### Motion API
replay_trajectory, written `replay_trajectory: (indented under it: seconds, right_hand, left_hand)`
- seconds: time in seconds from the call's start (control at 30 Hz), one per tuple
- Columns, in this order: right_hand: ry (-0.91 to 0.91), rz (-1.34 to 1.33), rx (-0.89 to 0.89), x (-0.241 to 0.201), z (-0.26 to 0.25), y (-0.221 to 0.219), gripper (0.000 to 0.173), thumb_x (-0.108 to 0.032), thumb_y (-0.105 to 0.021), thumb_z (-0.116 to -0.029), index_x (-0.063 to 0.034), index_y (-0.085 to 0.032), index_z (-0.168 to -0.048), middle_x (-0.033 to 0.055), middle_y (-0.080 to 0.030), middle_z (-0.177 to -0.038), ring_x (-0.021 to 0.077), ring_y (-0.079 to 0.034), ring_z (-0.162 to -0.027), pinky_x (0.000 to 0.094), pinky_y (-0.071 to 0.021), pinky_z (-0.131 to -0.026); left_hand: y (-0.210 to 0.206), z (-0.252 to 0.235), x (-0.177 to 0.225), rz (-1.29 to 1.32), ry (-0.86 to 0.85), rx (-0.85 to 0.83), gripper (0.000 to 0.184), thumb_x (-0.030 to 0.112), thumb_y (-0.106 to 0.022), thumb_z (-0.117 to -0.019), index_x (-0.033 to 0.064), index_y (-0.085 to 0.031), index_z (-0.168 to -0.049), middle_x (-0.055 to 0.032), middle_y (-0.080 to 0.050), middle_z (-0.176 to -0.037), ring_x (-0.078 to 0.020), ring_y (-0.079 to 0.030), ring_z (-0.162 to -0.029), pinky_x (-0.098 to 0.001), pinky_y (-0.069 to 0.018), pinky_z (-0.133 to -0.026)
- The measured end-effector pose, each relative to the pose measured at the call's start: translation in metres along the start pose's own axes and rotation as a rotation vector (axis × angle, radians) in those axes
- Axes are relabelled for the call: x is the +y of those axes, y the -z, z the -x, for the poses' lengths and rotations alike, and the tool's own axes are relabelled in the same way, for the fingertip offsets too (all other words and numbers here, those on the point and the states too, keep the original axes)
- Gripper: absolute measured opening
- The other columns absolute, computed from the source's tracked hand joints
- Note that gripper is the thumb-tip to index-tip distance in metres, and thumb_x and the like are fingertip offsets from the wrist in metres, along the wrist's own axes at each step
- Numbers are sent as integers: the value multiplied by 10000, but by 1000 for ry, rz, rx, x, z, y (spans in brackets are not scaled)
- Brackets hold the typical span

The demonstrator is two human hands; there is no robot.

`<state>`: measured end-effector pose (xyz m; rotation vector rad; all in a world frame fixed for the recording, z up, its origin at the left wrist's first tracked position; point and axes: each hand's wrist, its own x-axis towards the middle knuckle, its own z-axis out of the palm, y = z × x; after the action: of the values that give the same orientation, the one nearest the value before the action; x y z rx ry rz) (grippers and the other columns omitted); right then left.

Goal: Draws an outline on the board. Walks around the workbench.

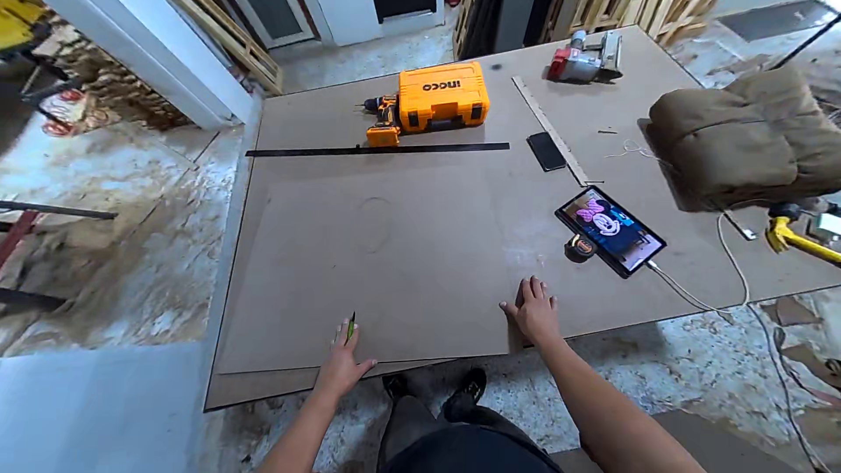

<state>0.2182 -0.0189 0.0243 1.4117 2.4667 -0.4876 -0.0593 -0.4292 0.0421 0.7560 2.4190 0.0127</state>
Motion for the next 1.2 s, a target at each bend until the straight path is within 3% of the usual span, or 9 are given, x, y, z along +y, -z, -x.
replay_trajectory:
  seconds: [0.2, 0.37, 0.5, 0.6, 0.7, 0.83, 0.93, 1.07, 1.2]
  right_hand:
    - [40, -75, -4, 5, -7, -4, 1049, -748, -640, -844, -56, -376, -1587, 187, -225, -1701, 371, -204, -1578, 576, -229, -1258]
    - [105, -149, 77, 10, -34, -7, 949, -765, -583, -872, -120, -458, -1557, 106, -306, -1688, 284, -250, -1574, 533, -229, -1274]
    - [197, -183, 148, 4, -102, 14, 636, -521, -409, -1062, -108, -481, -1541, 110, -366, -1660, 301, -292, -1559, 553, -249, -1262]
    - [235, -175, 112, -4, -174, 47, 561, -396, -420, -1083, -99, -456, -1557, 127, -346, -1669, 332, -272, -1564, 557, -229, -1269]
    - [280, -113, 127, -11, -253, 70, 557, -380, -401, -1085, -110, -434, -1571, 109, -335, -1677, 319, -264, -1569, 541, -230, -1271]
    - [307, -60, 304, -14, -308, 67, 620, -445, -261, -1074, -155, -375, -1609, 51, -312, -1694, 250, -237, -1583, 535, -185, -1283]
    - [299, -39, 360, -14, -318, 62, 632, -464, -260, -1059, -177, -383, -1608, 23, -318, -1693, 226, -236, -1584, 523, -184, -1287]
    - [305, -35, 341, -9, -314, 59, 631, -458, -280, -1057, -186, -359, -1621, 5, -289, -1705, 223, -207, -1593, 518, -165, -1292]
    - [312, -38, 347, -9, -312, 59, 632, -439, -288, -1048, -182, -358, -1621, 1, -276, -1709, 226, -201, -1594, 514, -171, -1294]
  left_hand:
    - [4, 2, 4, 11, 21, 5, 1079, 591, -807, -787, 125, -315, -1627, -148, -98, -1727, -304, -157, -1588, -445, -268, -1262]
    - [4, 2, 5, 11, 39, 7, 1098, 590, -830, -768, 135, -317, -1625, -226, -174, -1695, -382, -249, -1553, -486, -352, -1216]
    - [11, 5, 11, -46, 46, -63, 1178, 586, -853, -729, 85, -283, -1629, -271, -146, -1687, -420, -276, -1534, -514, -367, -1197]
    - [35, 0, 16, -27, 29, -147, 1138, 570, -863, -748, 41, -331, -1603, -301, -269, -1638, -453, -463, -1416, -574, -483, -1085]
    - [81, -17, 48, 129, 15, -231, 1182, 489, -896, -751, 13, -252, -1621, -244, -259, -1665, -409, -458, -1436, -577, -446, -1128]
    - [128, -87, 118, 505, -271, -108, 870, 232, -858, -804, -7, -424, -1520, -168, -477, -1559, -255, -461, -1447, -461, -397, -1194]
    - [153, -179, 178, 649, -517, -38, 336, 350, -591, -1043, 129, -667, -1284, -42, -727, -1236, -156, -697, -1113, -363, -584, -974]
    - [170, -307, 259, 955, -626, -292, 435, 492, -551, -1041, 166, -723, -1272, -57, -766, -997, -198, -740, -839, -372, -643, -803]
    - [165, -398, 340, 1035, -709, -503, 249, 197, -662, -980, 2, -747, -1111, -106, -766, -897, -188, -733, -766, -333, -635, -710]
